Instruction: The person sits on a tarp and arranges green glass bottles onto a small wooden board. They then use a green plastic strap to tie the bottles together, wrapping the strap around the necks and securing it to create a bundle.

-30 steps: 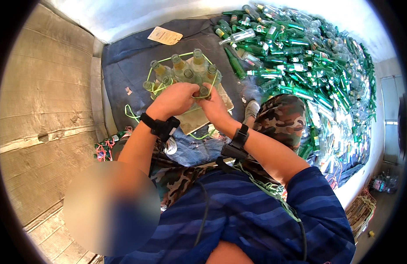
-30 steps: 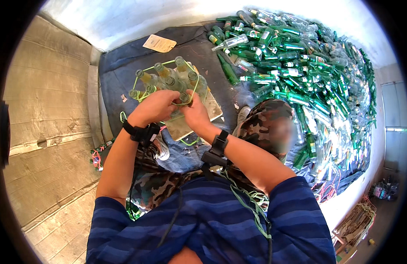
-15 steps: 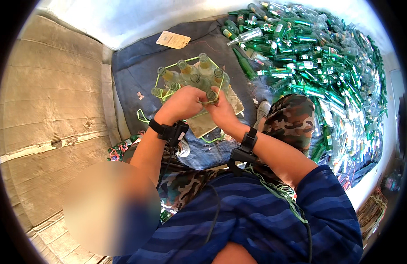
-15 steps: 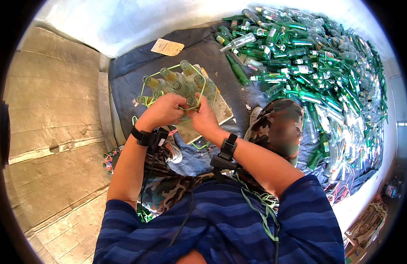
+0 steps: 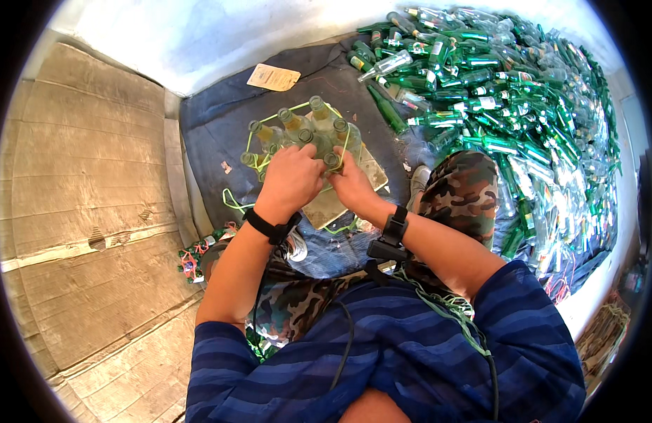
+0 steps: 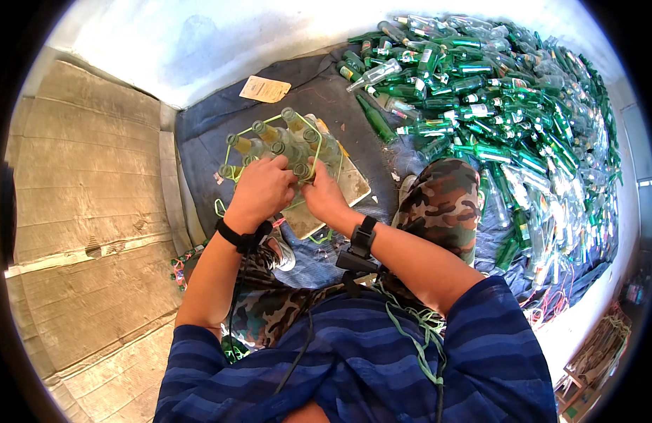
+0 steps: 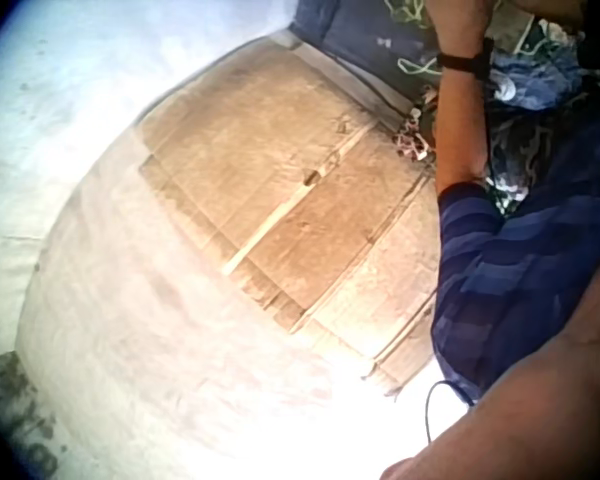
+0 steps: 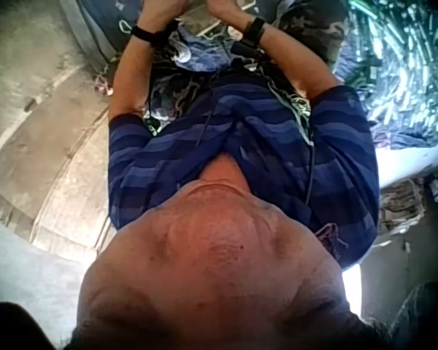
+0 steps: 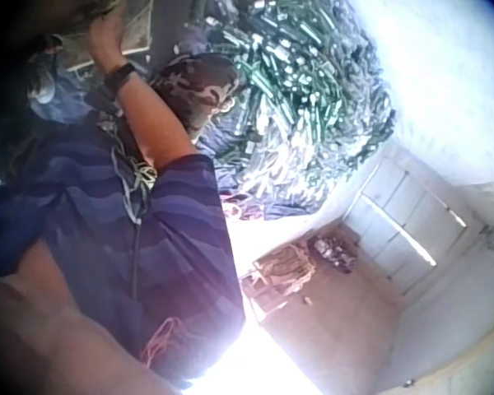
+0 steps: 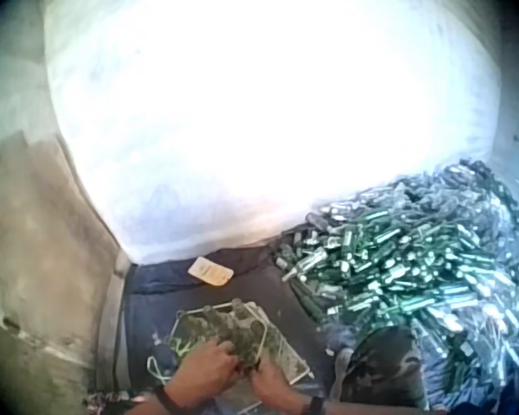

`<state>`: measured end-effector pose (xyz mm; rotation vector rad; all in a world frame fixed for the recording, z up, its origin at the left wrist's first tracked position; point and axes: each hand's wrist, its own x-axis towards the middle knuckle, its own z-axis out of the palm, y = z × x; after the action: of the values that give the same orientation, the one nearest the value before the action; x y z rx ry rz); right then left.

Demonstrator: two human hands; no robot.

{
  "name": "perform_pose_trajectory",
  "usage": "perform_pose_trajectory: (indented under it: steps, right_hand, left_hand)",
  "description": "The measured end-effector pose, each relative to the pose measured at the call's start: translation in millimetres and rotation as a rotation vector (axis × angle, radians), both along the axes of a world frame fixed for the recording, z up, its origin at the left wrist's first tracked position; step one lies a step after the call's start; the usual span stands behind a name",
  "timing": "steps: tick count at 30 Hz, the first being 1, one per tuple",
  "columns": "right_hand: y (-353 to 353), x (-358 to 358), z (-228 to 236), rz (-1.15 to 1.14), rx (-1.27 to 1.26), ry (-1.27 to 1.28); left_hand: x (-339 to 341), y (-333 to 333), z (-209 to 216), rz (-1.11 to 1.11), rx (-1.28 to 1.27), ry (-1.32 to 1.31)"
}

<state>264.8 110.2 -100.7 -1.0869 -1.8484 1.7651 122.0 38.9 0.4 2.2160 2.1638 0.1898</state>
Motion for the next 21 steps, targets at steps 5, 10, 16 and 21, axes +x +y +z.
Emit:
perform_pose_trajectory:
  steps: [5, 10, 16, 21]
  right_hand:
    - [2, 6, 13, 0.056, 0.061, -0.031]
    - [12, 14, 35, 0.219, 0.335, -0.289]
    - [24, 30, 65, 0.393, 0.594, -0.432]
    - [20, 34, 68, 0.455, 0.557, -0.414]
  left_hand:
    - [-5, -1, 3, 0.037, -0.008, -0.116]
    - [-6, 0, 10, 0.064, -0.038, -0.123]
    - [-4, 4, 17, 0.078, -0.058, -0.041]
    - [-5, 6, 22, 0.065, -0.027, -0.026]
